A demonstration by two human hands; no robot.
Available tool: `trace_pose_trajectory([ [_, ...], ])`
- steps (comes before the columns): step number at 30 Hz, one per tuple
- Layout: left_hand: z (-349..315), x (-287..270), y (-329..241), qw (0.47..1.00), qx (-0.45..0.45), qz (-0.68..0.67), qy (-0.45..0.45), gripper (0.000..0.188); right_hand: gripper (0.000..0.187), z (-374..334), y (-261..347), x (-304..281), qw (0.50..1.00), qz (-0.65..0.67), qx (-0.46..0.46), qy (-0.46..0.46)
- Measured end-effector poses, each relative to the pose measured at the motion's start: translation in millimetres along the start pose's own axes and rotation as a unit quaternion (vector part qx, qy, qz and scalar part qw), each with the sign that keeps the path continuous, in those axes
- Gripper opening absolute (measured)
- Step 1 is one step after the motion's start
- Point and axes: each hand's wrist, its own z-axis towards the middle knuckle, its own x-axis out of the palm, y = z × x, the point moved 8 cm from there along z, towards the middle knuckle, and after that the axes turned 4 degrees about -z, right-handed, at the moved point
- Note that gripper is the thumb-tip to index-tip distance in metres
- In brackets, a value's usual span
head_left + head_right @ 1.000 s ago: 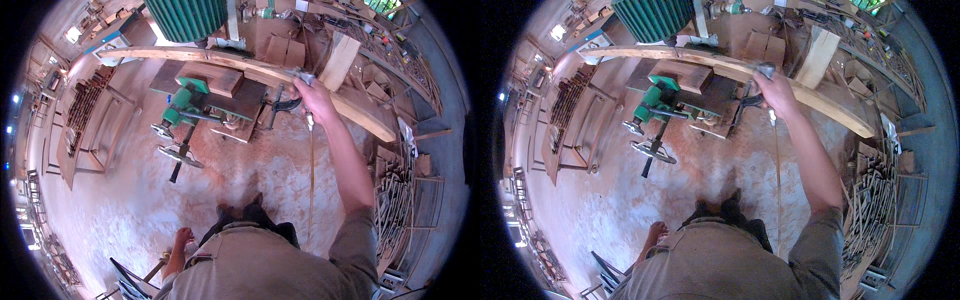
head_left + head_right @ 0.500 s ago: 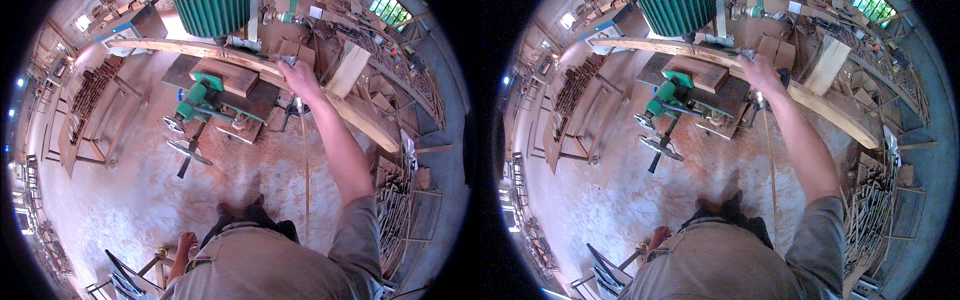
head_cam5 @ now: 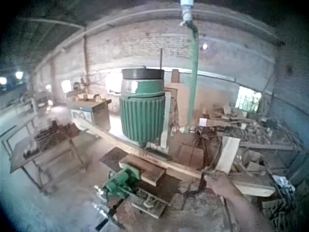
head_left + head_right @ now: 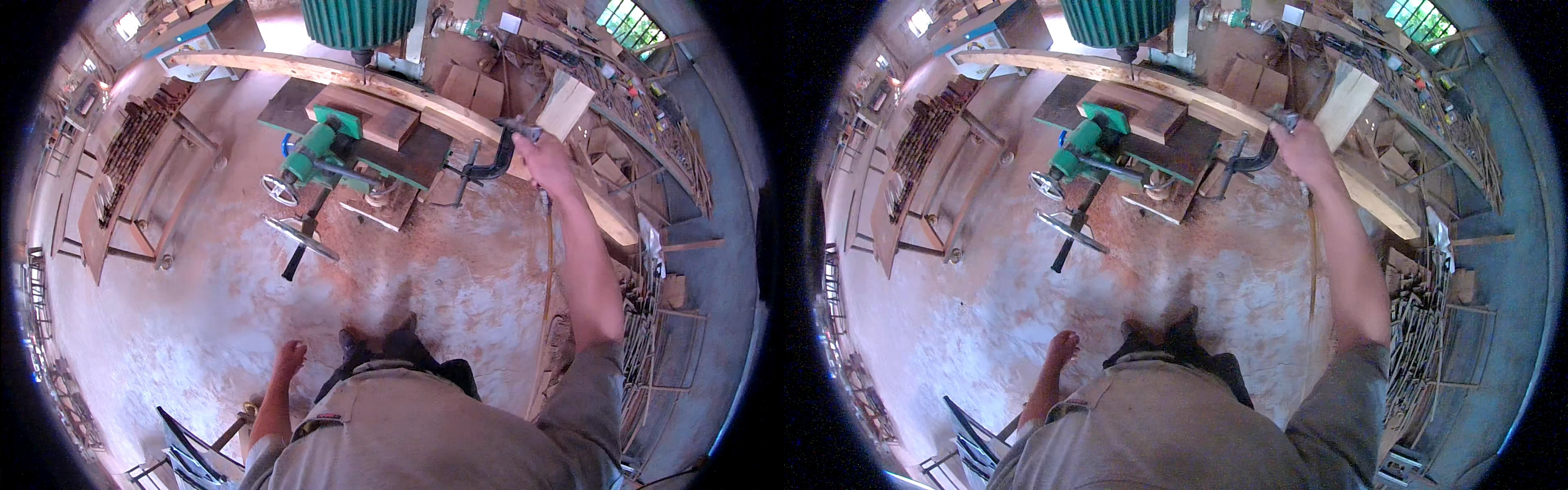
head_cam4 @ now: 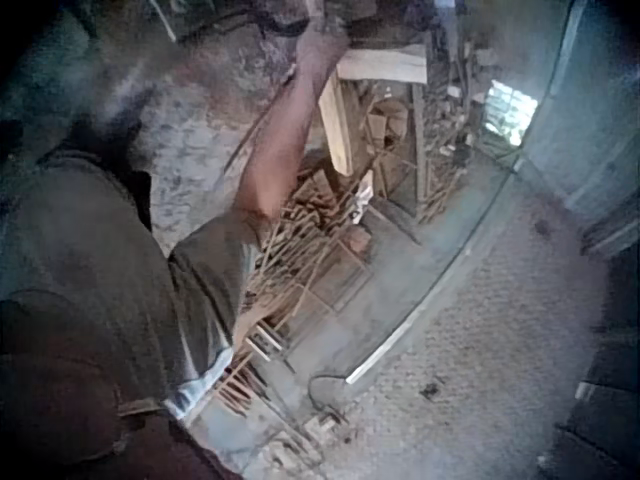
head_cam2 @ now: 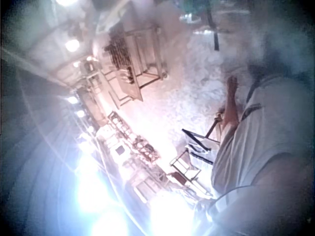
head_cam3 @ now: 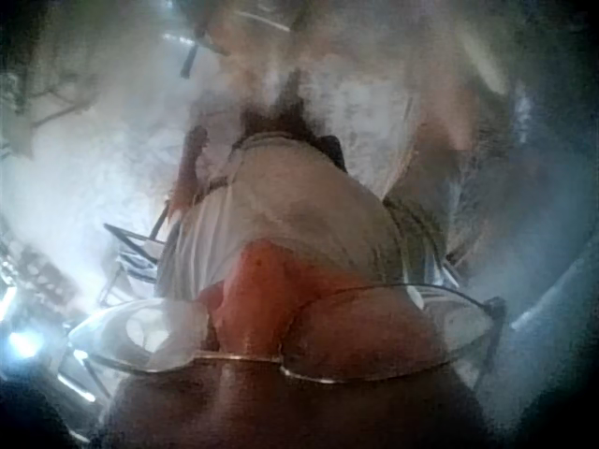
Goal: The person repeatedly picks up small wooden planks from a workbench and feeds them into a green vertical spindle moulder. They guide the wood through the machine to shape the edges, then return the finished pieces to the workbench. The process is repeated for multiple planks in a continuous loop.
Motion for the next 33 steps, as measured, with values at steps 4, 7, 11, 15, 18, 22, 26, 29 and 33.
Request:
trace_pose_trajectory([
  [4, 50, 21, 36, 0.94, 0.132, 0.308, 0.06, 0.042, 0.025, -26, 36, 18, 0.966, 0.251, -0.021, 0.066],
  [7, 30, 29, -28, 0.918, 0.122, 0.376, 0.04, 0.038, 0.025, -53, 56, 35, 0.945, 0.313, 0.012, 0.094],
  [11, 49, 15, -39, 0.841, 0.15, 0.518, 0.047, 0.028, 0.03, -118, 87, 98, 0.888, 0.368, -0.033, 0.274],
  [15, 56, -64, -93, 0.78, 0.169, 0.6, -0.044, 0.013, 0.025, -196, 100, 163, 0.835, 0.389, -0.033, 0.387],
  [18, 32, -98, -136, 0.808, 0.153, 0.563, -0.085, 0.017, 0.018, -230, 113, 204, 0.893, 0.158, -0.054, 0.419],
  [22, 41, -98, -132, 0.815, 0.159, 0.551, -0.088, 0.018, 0.019, -281, 135, 250, 0.778, 0.27, -0.048, 0.565],
  [26, 70, -74, -73, 0.804, 0.176, 0.567, 0.005, 0.022, 0.023, -313, 187, 239, 0.667, 0.362, -0.073, 0.648],
  [29, 56, -88, -26, 0.878, 0.134, 0.459, -0.011, 0.038, 0.026, -324, 194, 215, 0.544, 0.403, -0.086, 0.73],
  [33, 90, -90, 125, 0.874, 0.097, 0.475, 0.026, 0.054, 0.021, -250, 124, 185, 0.726, 0.264, -0.023, 0.635],
])
